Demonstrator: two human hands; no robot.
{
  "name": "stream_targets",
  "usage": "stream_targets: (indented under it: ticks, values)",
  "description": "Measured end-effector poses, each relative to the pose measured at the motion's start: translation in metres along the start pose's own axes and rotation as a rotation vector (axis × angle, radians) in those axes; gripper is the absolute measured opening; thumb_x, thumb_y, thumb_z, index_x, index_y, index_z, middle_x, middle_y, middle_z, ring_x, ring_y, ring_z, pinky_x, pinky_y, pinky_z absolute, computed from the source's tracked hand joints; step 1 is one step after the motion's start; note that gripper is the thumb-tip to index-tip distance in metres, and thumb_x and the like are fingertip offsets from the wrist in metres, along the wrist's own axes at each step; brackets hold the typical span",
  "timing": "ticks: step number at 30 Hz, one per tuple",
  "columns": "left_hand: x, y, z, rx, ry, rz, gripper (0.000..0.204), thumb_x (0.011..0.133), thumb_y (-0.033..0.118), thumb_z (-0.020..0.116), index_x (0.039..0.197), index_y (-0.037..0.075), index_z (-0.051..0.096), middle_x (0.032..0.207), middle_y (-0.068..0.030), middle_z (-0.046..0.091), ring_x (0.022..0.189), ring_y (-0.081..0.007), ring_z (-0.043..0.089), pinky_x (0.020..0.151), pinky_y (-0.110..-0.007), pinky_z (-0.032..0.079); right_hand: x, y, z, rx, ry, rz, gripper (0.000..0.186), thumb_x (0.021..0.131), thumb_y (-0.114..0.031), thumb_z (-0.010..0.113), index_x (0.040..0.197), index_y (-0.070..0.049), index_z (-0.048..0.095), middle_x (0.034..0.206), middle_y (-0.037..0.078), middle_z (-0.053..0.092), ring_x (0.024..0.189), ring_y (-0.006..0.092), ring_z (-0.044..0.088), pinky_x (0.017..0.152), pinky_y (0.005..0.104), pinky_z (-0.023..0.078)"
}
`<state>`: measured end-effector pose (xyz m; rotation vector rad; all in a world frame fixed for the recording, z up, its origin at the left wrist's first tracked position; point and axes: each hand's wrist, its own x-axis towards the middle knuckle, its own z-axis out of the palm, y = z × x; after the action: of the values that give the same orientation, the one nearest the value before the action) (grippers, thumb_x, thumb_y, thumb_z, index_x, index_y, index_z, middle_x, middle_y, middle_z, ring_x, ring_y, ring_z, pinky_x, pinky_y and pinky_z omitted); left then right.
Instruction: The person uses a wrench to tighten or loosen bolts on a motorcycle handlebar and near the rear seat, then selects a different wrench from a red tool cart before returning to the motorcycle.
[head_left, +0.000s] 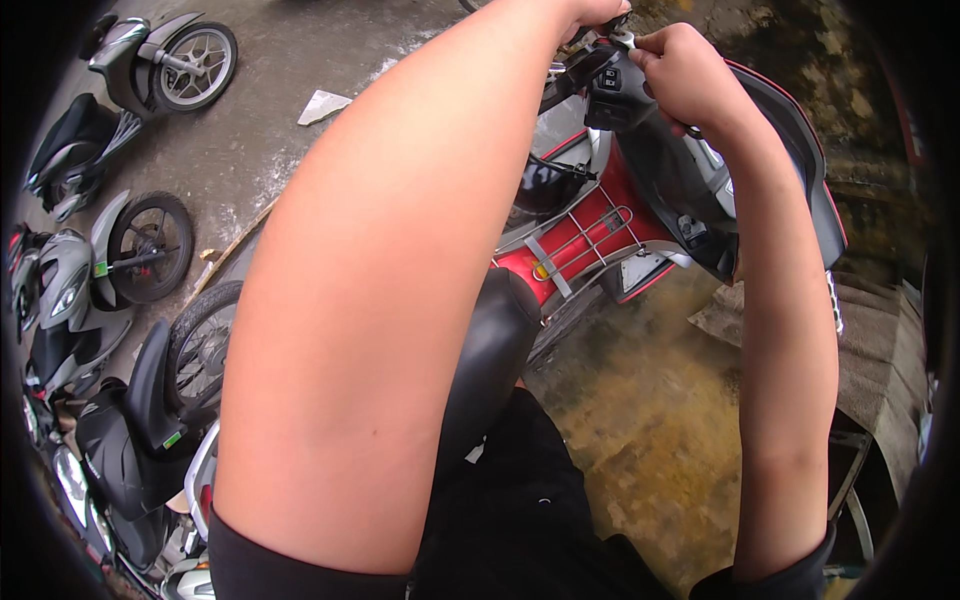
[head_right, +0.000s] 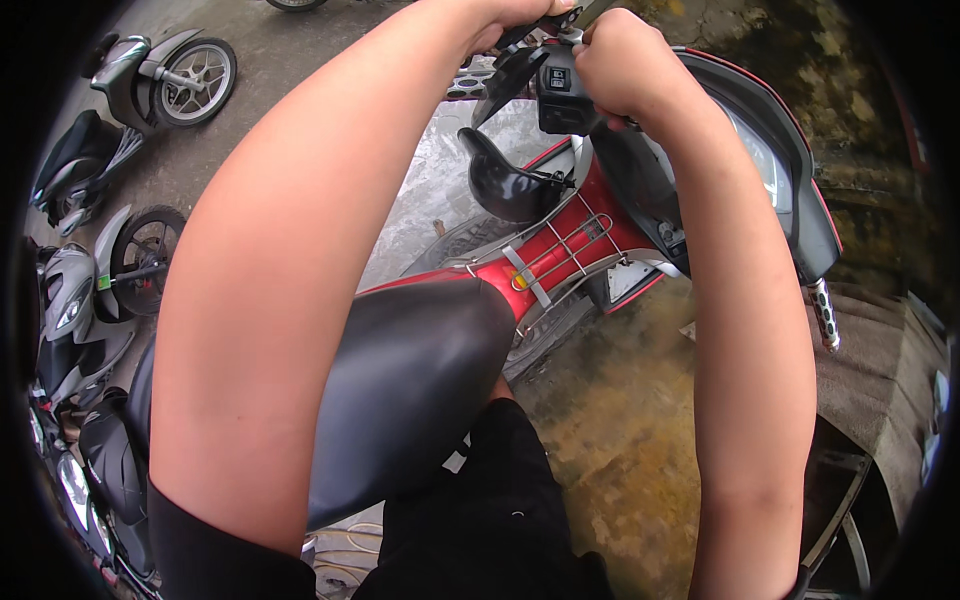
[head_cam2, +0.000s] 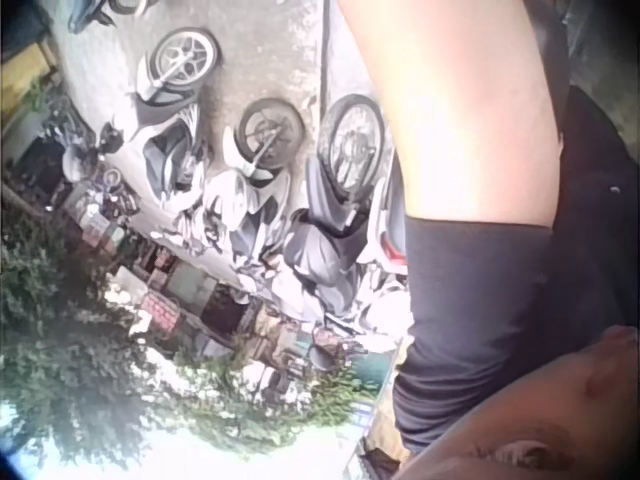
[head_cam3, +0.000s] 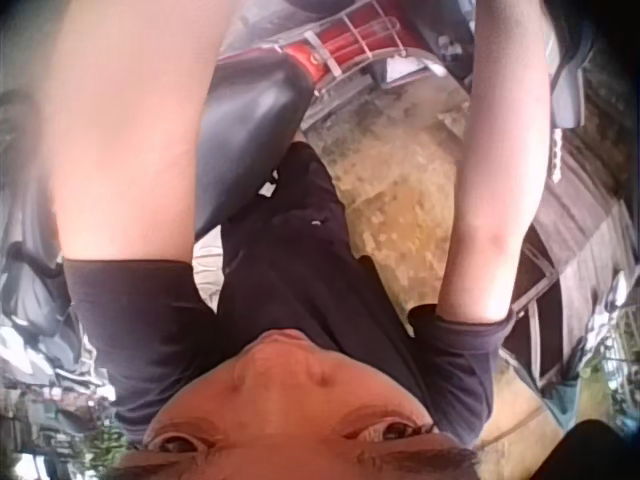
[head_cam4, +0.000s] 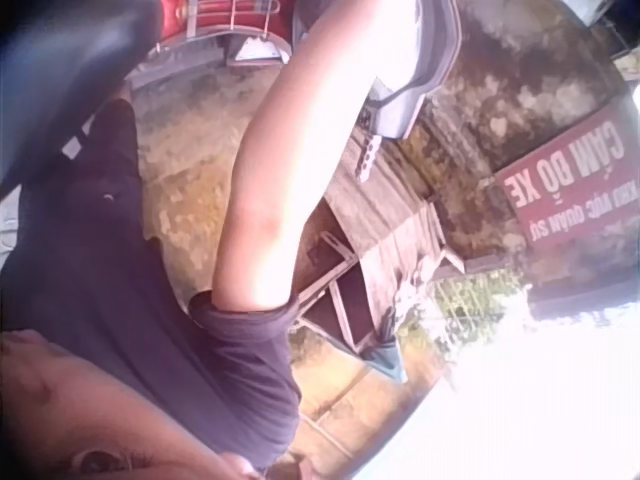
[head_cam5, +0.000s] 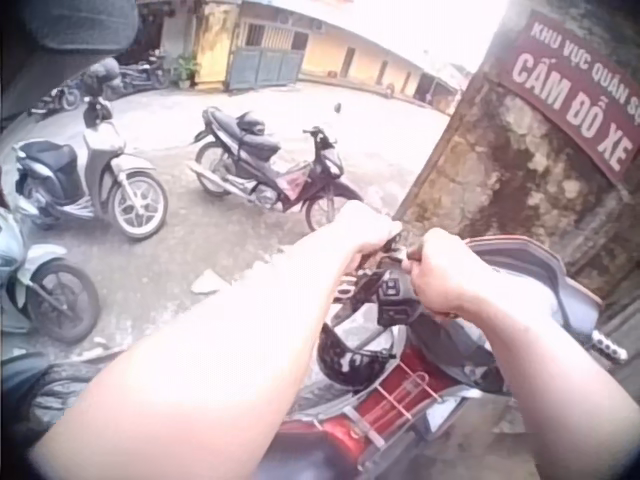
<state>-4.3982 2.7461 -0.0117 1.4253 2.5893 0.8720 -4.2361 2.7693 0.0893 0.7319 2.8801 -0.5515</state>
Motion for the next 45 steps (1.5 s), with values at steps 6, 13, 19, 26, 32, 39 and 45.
stream_targets:
  ticks: [6,13,19,26,32,39,45]
  values:
    - [-0.021,0.028,-0.01,-0.649,0.044,-0.295,0.047,0.087,0.048,0.051,0.094,0.005,0.069,0.094,-0.0181,0.068,0.087,-0.0287,0.067,0.077,-0.038,0.052,-0.006,0.003,0.003,-0.024,0.068,0.062,0.025,0.092,-0.012,0.053,0.106,0.006,0.064,0.061,0.006,0.055,0.04,0.012,0.049,0.037,0.03,0.041]
    - [-0.013,0.009,-0.002,-0.491,-0.021,-0.175,0.04,0.084,0.039,0.056,0.104,0.005,0.065,0.095,-0.0178,0.067,0.09,-0.028,0.066,0.077,-0.037,0.052,-0.003,-0.014,0.011,0.035,0.073,0.103,0.024,0.092,-0.011,0.053,0.103,0.006,0.065,0.062,0.007,0.057,0.041,0.0127,0.049,0.038,0.0288,0.041]
    - [-0.01,0.018,-0.001,-0.281,0.095,-0.223,0.039,0.08,0.04,0.057,0.096,0.007,0.068,0.098,-0.0182,0.067,0.093,-0.0283,0.065,0.08,-0.037,0.052,-0.001,0.0,0.008,0.219,0.05,0.15,0.031,0.094,-0.015,0.054,0.118,0.004,0.06,0.062,0.002,0.054,0.045,0.0072,0.046,0.038,0.0245,0.04]
    - [-0.009,0.006,0.0,-0.271,0.062,-0.134,0.043,0.081,0.045,0.059,0.093,0.005,0.07,0.095,-0.019,0.068,0.091,-0.0285,0.066,0.081,-0.038,0.051,0.001,-0.007,0.007,0.325,0.033,0.206,0.035,0.095,-0.016,0.052,0.125,0.002,0.057,0.065,0.0,0.054,0.047,0.0049,0.042,0.039,0.022,0.036]
    - [-0.009,0.016,0.003,-0.335,0.112,-0.195,0.044,0.081,0.045,0.06,0.092,0.005,0.07,0.093,-0.0198,0.068,0.092,-0.0295,0.066,0.082,-0.039,0.051,0.0,-0.001,-0.002,0.365,-0.012,0.261,0.037,0.097,-0.016,0.05,0.129,0.002,0.053,0.065,-0.001,0.053,0.047,0.0046,0.041,0.039,0.0216,0.035]
    - [-0.001,0.005,0.012,-0.072,0.074,-0.026,0.042,0.089,0.043,0.042,0.089,0.012,0.071,0.091,-0.013,0.069,0.088,-0.0276,0.067,0.078,-0.039,0.05,-0.001,0.0,0.003,0.34,-0.006,0.177,0.025,0.094,-0.016,0.052,0.107,0.004,0.061,0.064,0.003,0.055,0.048,0.0091,0.047,0.04,0.0265,0.039]
    - [0.004,-0.006,0.016,0.159,0.054,0.191,0.042,0.091,0.044,0.043,0.092,0.012,0.071,0.089,-0.0121,0.069,0.086,-0.0263,0.067,0.078,-0.039,0.05,0.004,-0.006,0.0,0.215,-0.049,0.195,0.034,0.095,-0.016,0.053,0.124,0.002,0.058,0.063,0.0,0.052,0.044,0.0053,0.042,0.037,0.023,0.035]
